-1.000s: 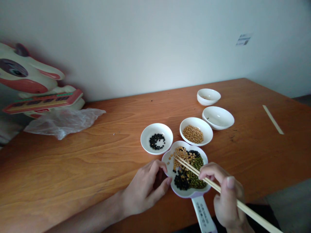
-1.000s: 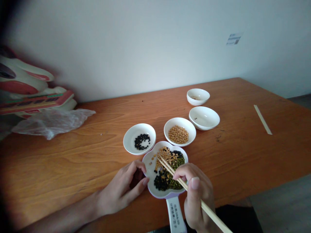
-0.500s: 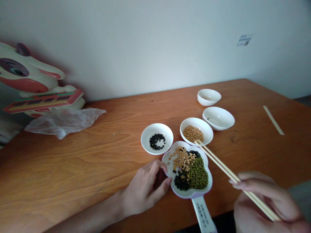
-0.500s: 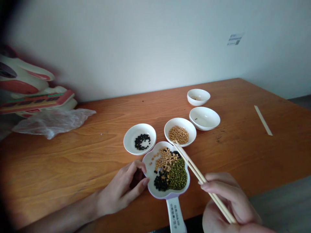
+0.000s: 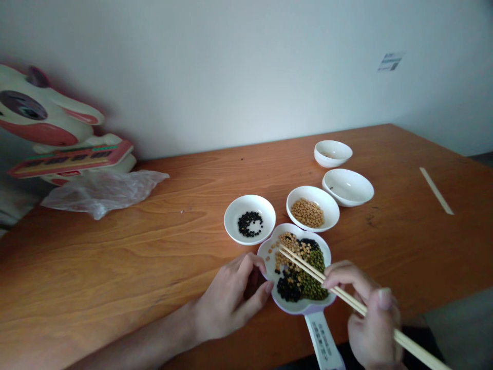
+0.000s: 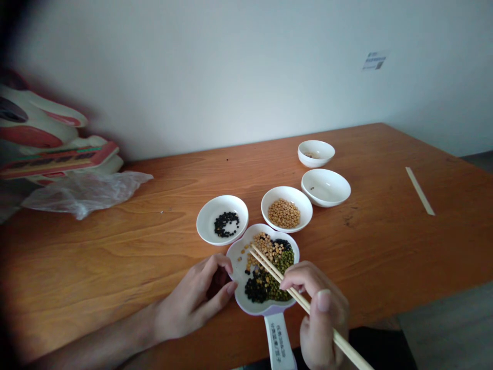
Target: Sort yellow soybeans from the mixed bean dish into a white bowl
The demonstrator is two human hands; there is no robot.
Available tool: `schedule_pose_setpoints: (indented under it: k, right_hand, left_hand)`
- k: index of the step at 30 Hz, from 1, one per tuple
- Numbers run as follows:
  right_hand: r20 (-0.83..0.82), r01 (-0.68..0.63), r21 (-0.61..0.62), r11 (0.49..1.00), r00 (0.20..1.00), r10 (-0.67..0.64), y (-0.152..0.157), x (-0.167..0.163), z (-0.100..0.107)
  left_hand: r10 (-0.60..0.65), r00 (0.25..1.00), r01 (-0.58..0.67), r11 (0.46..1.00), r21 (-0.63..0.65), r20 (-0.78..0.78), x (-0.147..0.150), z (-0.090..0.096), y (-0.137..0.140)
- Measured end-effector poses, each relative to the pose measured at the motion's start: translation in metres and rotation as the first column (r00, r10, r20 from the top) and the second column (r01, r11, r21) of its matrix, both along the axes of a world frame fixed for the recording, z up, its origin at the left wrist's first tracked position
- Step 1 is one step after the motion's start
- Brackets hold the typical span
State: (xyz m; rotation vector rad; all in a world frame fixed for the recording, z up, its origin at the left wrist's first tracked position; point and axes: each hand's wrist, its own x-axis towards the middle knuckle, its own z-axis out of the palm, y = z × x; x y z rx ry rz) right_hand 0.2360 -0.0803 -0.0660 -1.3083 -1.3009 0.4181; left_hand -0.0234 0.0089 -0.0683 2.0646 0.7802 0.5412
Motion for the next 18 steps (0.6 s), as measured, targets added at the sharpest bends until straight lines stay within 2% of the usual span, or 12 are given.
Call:
schedule_pose_setpoints:
  k: [4, 13, 18]
  right_hand:
    - [0.03, -0.022, -0.011, 1.0, 0.999, 0.022, 0.004, -0.004, -0.005]
    - [0.067, -0.033, -0.024, 0.999, 0.997, 0.034, 0.009, -0.011, 0.005]
    - [0.086, -0.034, -0.01, 0.999, 0.996, 0.035, 0.009, -0.011, 0.002]
  left_hand:
    - [-0.002, 1.0, 0.002, 1.0, 0.008, 0.01, 0.001, 0.002, 0.0]
    - [-0.002, 1.0, 0.002, 1.0, 0.012, 0.009, 0.002, 0.001, 0.0]
    - [0.0, 1.0, 0.0, 1.0, 0.014, -0.003, 0.0, 0.001, 0.0]
